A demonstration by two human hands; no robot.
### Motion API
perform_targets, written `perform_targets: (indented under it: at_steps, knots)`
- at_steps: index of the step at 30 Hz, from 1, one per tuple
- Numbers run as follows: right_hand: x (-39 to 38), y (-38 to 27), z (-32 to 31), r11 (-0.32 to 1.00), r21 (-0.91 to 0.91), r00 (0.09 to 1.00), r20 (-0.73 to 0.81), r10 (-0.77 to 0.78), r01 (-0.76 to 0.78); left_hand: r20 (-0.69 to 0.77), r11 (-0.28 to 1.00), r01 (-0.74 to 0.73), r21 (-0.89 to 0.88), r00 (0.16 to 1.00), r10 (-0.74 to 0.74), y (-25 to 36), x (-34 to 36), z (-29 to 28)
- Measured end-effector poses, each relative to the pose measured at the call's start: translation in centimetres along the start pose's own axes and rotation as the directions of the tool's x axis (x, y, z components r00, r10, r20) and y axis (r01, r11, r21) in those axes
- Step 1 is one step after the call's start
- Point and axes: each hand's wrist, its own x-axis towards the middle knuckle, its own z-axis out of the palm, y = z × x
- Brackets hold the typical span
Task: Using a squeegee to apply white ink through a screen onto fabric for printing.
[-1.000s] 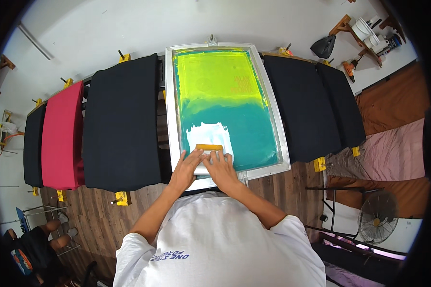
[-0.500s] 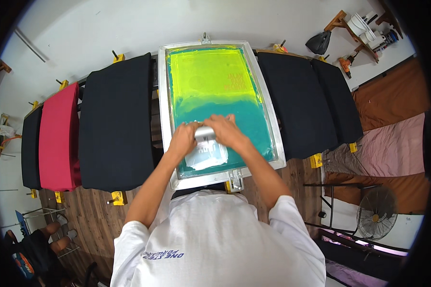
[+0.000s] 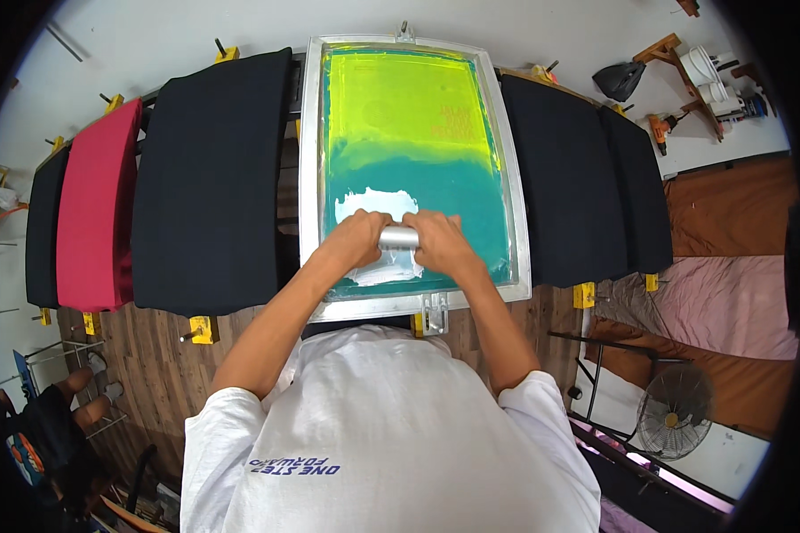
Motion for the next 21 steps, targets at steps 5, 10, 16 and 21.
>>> perform_targets:
  at_steps: [5, 10, 16, 21]
  knots:
    - [-5.1, -2.4, 1.5, 0.995, 0.087, 0.997, -0.059, 0.043, -0.037, 0.035, 0.988, -0.122, 0.092, 0.992, 0.120, 1.8, -3.7, 1.4]
    - [-7.1, -3.7, 1.8, 0.992, 0.109, 0.995, -0.074, 0.073, -0.065, -0.016, 0.966, -0.219, 0.135, 0.975, 0.223, 1.6, -5.1, 3.0]
    - [-3.3, -3.1, 0.7, 0.987, 0.149, 0.984, -0.173, -0.036, 0.062, -0.123, 0.984, -0.129, 0.120, 0.982, 0.144, 1.0, -3.3, -0.3]
    - [-0.1, -2.6, 1.7, 0.998, 0.022, 0.973, -0.222, -0.056, 0.062, -0.234, 0.989, -0.137, 0.057, 0.961, 0.146, -0.6, -2.6, -0.9]
